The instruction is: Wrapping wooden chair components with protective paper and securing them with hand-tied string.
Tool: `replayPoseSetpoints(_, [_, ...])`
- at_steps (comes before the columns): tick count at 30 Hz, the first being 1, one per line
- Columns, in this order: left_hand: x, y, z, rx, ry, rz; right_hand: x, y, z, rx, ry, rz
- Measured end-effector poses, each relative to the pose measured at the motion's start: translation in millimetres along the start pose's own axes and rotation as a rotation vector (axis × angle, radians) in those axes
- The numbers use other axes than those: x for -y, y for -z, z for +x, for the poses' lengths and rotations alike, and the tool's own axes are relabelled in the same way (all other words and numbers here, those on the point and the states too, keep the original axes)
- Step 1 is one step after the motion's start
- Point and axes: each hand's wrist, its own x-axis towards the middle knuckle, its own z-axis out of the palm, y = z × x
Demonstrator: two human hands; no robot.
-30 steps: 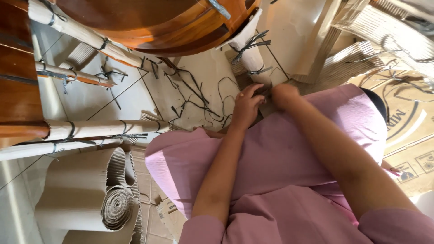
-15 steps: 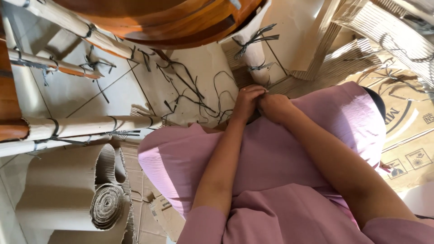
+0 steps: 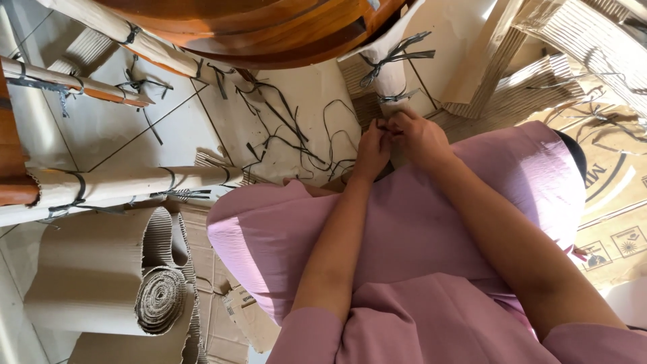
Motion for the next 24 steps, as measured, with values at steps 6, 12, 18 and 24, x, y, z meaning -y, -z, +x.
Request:
replayPoseSetpoints(6, [-23.4, 4.2, 3.9, -0.055, 0.030, -0.049, -42.9, -51.0, -0.4, -0.027, -0.039, -0.056])
replayPoseSetpoints(12, [-50.5, 10.5, -5.6, -0.078, 0.126, 0.050, -31.3, -48.7, -1.8, -0.055, 0.011, -0.032])
replayPoseSetpoints(18, [-57.0, 12.8, -0.4, -0.142, 0.257, -0.006, -5.2, -32.7, 1.0, -0.086, 0.066, -0.169])
replayPoseSetpoints(24, [-84.0, 17.4, 0.0, -0.099, 0.267, 0.109, -31.8, -68.5, 1.1, 0.009, 0.033, -0.347])
